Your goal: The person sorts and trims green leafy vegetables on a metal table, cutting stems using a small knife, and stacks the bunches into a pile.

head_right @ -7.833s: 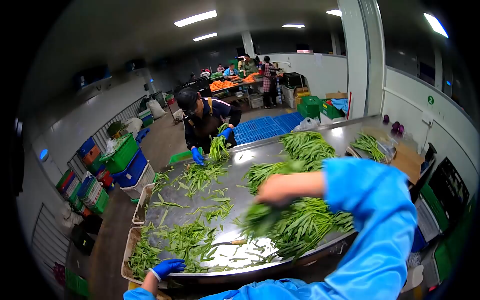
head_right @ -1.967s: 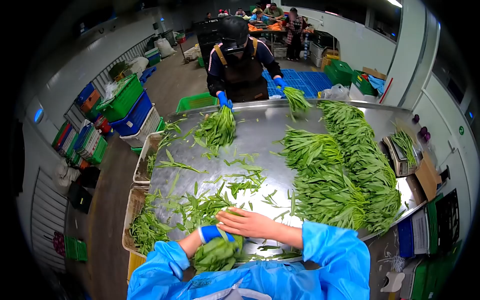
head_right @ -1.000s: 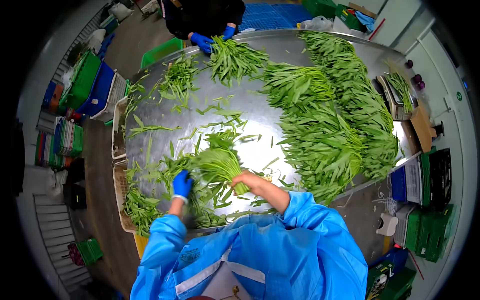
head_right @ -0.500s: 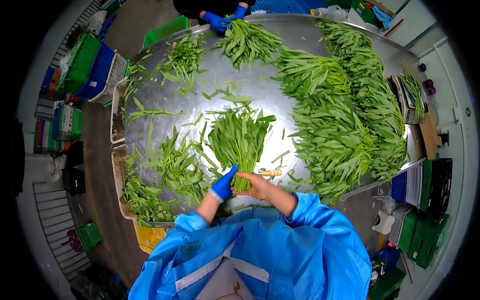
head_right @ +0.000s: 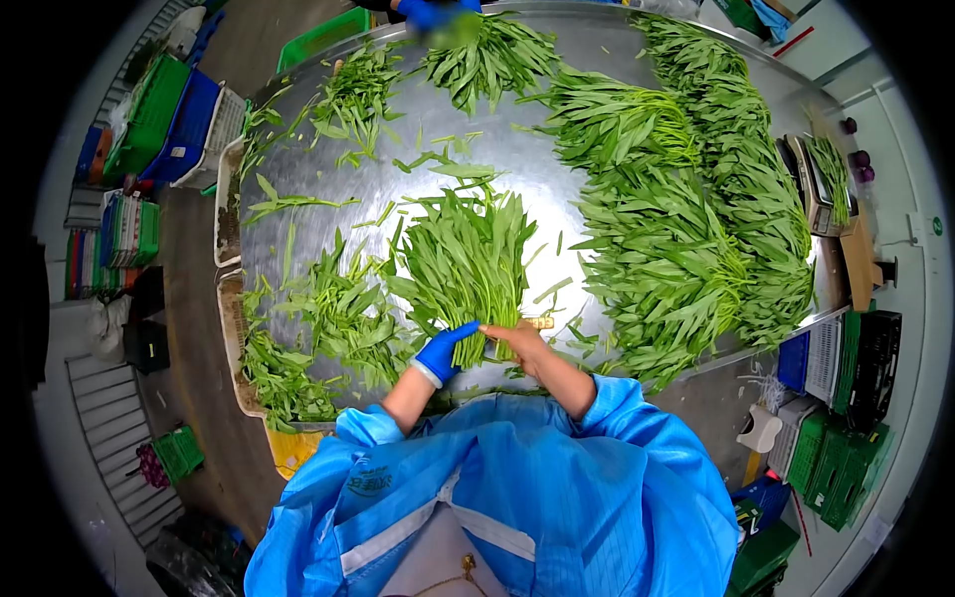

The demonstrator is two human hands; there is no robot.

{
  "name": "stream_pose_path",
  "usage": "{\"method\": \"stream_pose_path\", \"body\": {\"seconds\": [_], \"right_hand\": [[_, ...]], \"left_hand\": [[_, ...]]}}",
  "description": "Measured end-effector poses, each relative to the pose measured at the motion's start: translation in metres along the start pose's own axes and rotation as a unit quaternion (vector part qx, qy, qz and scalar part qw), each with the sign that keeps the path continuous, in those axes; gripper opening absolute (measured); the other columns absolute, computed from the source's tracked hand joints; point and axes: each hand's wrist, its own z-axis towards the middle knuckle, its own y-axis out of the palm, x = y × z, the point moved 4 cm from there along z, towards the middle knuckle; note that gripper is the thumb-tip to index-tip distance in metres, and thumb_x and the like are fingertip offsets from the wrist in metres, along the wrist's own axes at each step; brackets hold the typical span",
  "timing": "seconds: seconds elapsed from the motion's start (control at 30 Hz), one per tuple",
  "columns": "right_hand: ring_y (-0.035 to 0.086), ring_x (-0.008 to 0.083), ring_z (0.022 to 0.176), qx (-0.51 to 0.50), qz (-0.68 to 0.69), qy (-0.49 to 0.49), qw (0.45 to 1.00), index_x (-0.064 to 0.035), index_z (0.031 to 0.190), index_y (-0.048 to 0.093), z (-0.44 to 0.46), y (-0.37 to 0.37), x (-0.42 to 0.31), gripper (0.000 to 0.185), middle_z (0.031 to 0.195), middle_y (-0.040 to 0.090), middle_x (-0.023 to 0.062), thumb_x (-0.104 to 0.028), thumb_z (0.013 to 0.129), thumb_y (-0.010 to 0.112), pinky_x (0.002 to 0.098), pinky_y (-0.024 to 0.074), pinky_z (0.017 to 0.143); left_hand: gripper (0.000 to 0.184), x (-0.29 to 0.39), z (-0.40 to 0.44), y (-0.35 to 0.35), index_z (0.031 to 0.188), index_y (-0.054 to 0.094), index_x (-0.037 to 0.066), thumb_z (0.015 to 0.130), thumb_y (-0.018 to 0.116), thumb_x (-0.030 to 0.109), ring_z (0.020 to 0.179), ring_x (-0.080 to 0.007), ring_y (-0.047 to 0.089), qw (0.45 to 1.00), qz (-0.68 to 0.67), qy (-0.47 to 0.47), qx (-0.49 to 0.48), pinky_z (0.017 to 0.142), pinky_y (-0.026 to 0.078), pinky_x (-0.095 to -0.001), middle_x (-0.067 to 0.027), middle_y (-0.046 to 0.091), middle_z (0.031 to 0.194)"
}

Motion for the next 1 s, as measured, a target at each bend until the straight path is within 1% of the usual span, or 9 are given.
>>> {"method": "stream_pose_path", "body": {"seconds": [0.2, 0.37, 0.47, 0.5, 0.7, 0.8, 0.83, 0.97, 1.0], "right_hand": [[0.065, 0.0208, 0.080, -0.062, 0.130, -0.069, 0.987, 0.0014, 0.102, 0.063, -0.011, -0.023, -0.022, 0.026, 0.093, 0.067, 0.0129, -0.012, 0.080, 0.068, 0.0355, 0.0545, 0.073], [0.061, 0.0175, 0.080, -0.020, 0.093, 0.014, 0.995, -0.0082, 0.103, 0.064, -0.019, 0.003, -0.009, 0.028, 0.093, 0.066, 0.0050, -0.011, 0.077, 0.074, 0.0362, 0.0518, 0.070], [0.061, 0.0169, 0.079, -0.068, 0.009, -0.073, 0.995, -0.0053, 0.099, 0.065, 0.000, -0.009, -0.003, 0.025, 0.088, 0.066, 0.0055, -0.010, 0.077, 0.074, 0.0354, 0.0510, 0.067], [0.061, 0.0159, 0.069, -0.072, 0.024, -0.068, 0.995, -0.0012, 0.097, 0.065, -0.003, -0.016, -0.013, 0.024, 0.084, 0.067, 0.0085, -0.008, 0.075, 0.073, 0.0276, 0.0493, 0.061], [0.058, 0.0144, 0.073, -0.118, 0.074, -0.317, 0.938, -0.0017, 0.092, 0.061, -0.090, -0.033, -0.122, 0.018, 0.079, 0.063, 0.0069, -0.012, 0.080, 0.070, 0.0272, 0.0471, 0.069], [0.052, 0.0130, 0.062, -0.149, 0.115, -0.184, 0.965, -0.0028, 0.089, 0.060, -0.043, -0.041, -0.105, 0.020, 0.069, 0.055, 0.0028, -0.017, 0.081, 0.071, 0.0270, 0.0445, 0.061], [0.046, 0.0115, 0.054, -0.089, 0.031, -0.124, 0.988, -0.0033, 0.093, 0.057, 0.000, -0.069, -0.083, 0.023, 0.060, 0.045, -0.0013, -0.020, 0.084, 0.070, 0.0267, 0.0394, 0.052], [0.040, 0.0094, 0.044, -0.095, 0.078, -0.322, 0.939, -0.0012, 0.096, 0.057, -0.108, -0.051, -0.174, 0.025, 0.058, 0.045, -0.0042, -0.020, 0.085, 0.069, 0.0247, 0.0336, 0.041], [0.043, 0.0095, 0.046, -0.192, 0.114, -0.348, 0.911, -0.0002, 0.097, 0.057, -0.118, -0.053, -0.188, 0.025, 0.058, 0.045, -0.0034, -0.019, 0.085, 0.068, 0.0245, 0.0353, 0.044]], "left_hand": [[0.036, 0.020, -0.016, -0.006, 0.118, 0.059, -0.002, 0.084, 0.065, 0.008, 0.091, -0.0190, 0.066, 0.998, 0.038, 0.037, -0.030, 0.082, 0.053, -0.0293, -0.0102, 0.067, 0.104], [0.031, 0.011, -0.007, 0.000, 0.111, 0.064, -0.001, 0.082, 0.066, 0.007, 0.088, -0.0180, 0.066, 0.996, 0.089, 0.015, 0.010, 0.079, 0.053, -0.0288, -0.0092, 0.069, 0.100], [0.031, 0.007, -0.003, 0.008, 0.109, 0.065, 0.002, 0.079, 0.070, 0.007, 0.086, -0.0165, 0.065, 0.986, 0.144, 0.087, 0.018, 0.076, 0.052, -0.0292, -0.0079, 0.068, 0.099], [0.031, 0.014, -0.014, 0.011, 0.107, 0.064, 0.000, 0.078, 0.070, 0.006, 0.087, -0.0171, 0.065, 0.988, 0.135, 0.076, 0.018, 0.077, 0.052, -0.0294, -0.0078, 0.067, 0.097], [0.040, 0.054, -0.064, 0.006, 0.119, 0.057, 0.001, 0.079, 0.064, -0.001, 0.086, -0.0193, 0.066, 0.982, 0.085, 0.164, 0.026, 0.079, 0.054, -0.0311, -0.0095, 0.067, 0.101], [0.037, 0.045, -0.048, -0.012, 0.117, 0.059, 0.000, 0.080, 0.064, 0.001, 0.086, -0.0203, 0.066, 0.990, 0.028, 0.132, 0.034, 0.079, 0.054, -0.0321, -0.0100, 0.067, 0.099], [0.035, 0.046, -0.042, -0.013, 0.115, 0.060, 0.000, 0.080, 0.064, 0.002, 0.086, -0.0207, 0.066, 0.993, 0.002, 0.114, 0.033, 0.079, 0.054, -0.0325, -0.0102, 0.067, 0.098], [0.046, 0.065, -0.063, 0.003, 0.128, 0.050, 0.002, 0.083, 0.059, 0.001, 0.088, -0.0205, 0.064, 0.970, -0.064, 0.231, -0.027, 0.080, 0.053, -0.0336, -0.0083, 0.063, 0.100], [0.050, 0.074, -0.075, 0.022, 0.131, 0.048, 0.002, 0.082, 0.058, 0.000, 0.087, -0.0201, 0.063, 0.961, -0.087, 0.258, -0.054, 0.080, 0.053, -0.0336, -0.0075, 0.062, 0.097]]}}
